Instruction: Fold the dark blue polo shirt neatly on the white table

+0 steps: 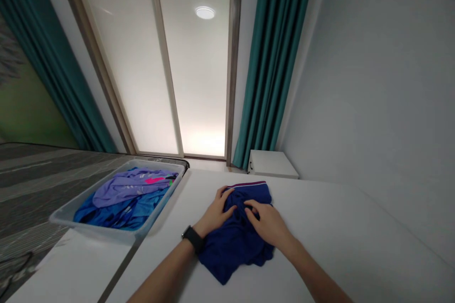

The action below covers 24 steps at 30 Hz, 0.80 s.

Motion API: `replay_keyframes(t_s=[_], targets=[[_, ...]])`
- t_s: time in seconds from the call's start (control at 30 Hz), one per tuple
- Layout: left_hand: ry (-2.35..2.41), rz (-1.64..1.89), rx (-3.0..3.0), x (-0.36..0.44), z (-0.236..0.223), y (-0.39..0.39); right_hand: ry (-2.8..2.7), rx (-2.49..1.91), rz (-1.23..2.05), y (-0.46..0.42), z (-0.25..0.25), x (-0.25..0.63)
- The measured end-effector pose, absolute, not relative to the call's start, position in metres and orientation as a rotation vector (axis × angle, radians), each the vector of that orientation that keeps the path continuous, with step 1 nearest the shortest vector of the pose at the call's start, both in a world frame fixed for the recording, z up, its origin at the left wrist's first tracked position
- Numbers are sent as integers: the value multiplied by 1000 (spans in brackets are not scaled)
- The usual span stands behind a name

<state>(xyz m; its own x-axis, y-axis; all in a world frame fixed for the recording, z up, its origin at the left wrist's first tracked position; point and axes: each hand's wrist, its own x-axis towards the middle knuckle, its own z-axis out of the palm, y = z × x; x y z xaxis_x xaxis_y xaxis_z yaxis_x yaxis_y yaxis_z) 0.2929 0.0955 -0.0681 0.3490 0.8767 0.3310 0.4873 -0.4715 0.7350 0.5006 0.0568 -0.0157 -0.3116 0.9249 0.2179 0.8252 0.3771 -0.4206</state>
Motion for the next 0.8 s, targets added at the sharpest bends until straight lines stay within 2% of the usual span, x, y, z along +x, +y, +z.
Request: replay_keyframes(t_s=[0.2, 0.43, 0.53, 0.67, 0.8], targets=[[1152, 998, 2156, 285, -73, 96, -1733, -1432, 152, 105, -56, 544], [1060, 927, 2221, 280, -65, 92, -1467, -1474, 462, 136, -109, 569], [1027, 913, 2234, 278, -60, 90, -1408, -1477, 631, 134, -109, 567], [998, 964, 2179, 277, -55, 85, -1294, -1249, 859, 121, -94, 560], [1081, 1142, 2026, 279, -50, 84, -1172, -1063, 1118, 104, -75, 554]])
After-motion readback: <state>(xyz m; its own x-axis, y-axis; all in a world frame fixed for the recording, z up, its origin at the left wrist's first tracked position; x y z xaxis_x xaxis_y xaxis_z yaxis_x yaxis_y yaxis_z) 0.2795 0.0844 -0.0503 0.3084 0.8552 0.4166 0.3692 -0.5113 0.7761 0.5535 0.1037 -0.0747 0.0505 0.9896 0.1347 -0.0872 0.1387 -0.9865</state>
